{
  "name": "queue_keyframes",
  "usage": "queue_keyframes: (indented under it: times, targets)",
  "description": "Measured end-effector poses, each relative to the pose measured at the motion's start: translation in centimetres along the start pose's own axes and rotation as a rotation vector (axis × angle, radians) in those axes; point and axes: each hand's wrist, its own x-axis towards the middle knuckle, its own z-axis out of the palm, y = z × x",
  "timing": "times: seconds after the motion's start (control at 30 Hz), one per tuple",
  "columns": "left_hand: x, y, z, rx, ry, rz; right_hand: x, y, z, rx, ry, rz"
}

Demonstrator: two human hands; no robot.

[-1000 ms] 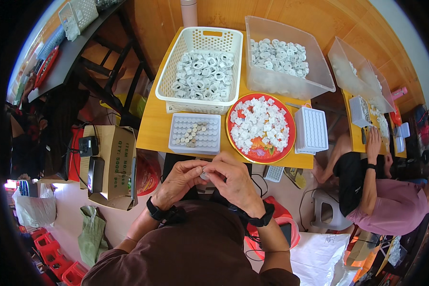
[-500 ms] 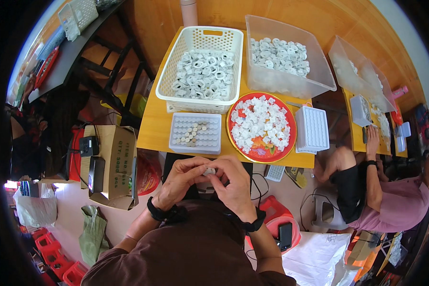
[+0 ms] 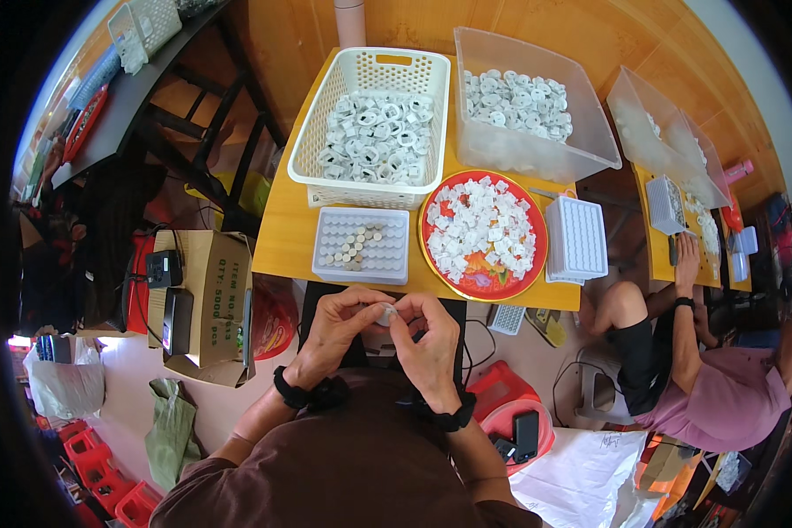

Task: The person picks up a white plastic base and a small metal disc, then presses the disc into the base by hand. They then add a white plastic cover from a tray, snap the components together, and place the assembled unit into a white plastic grid.

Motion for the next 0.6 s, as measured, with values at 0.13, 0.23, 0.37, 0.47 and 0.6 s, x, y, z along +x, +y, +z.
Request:
queue_keyframes:
  times: [0.13,0.23,0.37,0.47,0.6]
  targets:
    - [0.2,-0.6,0.0,0.025,0.029,0.079,0.2,0.8,0.3,0.096,0.006,0.094]
    - [0.1,-0.5,0.1,0.038,0.055,0.072,0.4,0.8,0.3,0.151,-0.029,0.163]
    - [0.2,-0.7,0.1,0.028,0.074,0.076,0.5,1.4,0.3,0.185,-0.073,0.209]
    - [0.3,-1.0,0.0,0.06,0.07,0.11,0.3,1.9,0.3,0.245,-0.084,0.225]
    - [0.4,-0.9,0.2,0.131,0.115,0.108,0.0,1.7,0.8,0.166,-0.014,0.143]
